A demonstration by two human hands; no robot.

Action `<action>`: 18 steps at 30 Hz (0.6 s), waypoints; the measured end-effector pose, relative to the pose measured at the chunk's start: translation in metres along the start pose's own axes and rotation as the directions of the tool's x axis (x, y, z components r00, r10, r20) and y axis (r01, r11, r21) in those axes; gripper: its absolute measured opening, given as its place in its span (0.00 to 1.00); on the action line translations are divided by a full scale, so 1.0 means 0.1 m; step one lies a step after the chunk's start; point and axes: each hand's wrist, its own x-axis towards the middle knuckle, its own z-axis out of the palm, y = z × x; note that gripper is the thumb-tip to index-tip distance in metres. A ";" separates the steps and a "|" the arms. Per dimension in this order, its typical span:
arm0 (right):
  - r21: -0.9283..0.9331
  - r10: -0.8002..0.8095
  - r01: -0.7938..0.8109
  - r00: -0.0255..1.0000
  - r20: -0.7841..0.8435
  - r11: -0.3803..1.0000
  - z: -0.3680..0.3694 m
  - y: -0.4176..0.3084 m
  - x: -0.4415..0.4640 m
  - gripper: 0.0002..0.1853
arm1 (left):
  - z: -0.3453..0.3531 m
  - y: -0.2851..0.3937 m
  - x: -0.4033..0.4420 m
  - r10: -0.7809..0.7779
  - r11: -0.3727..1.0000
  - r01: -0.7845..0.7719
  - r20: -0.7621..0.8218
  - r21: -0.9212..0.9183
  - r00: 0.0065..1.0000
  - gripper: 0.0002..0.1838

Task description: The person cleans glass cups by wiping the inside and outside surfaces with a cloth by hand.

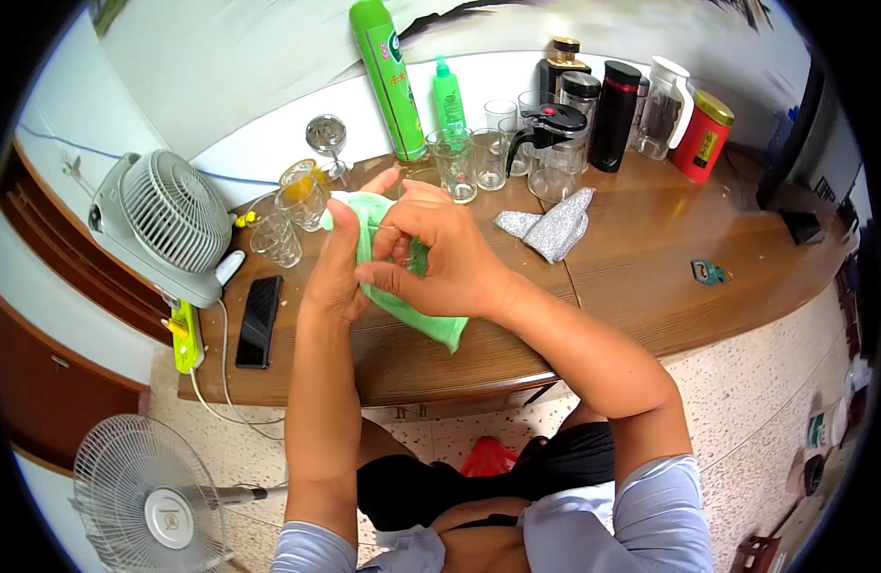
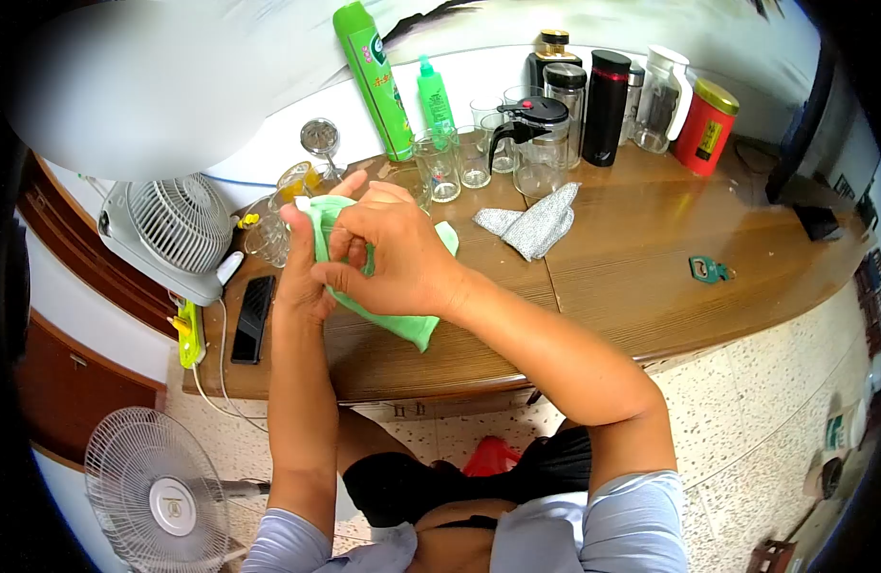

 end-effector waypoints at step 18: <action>-0.046 -0.071 0.067 0.994 -0.087 0.997 -0.10 0.04 0.07 0.22 | 0.06 -0.07 0.10 -0.227 0.824 0.185 -0.013 -0.536 0.974 0.42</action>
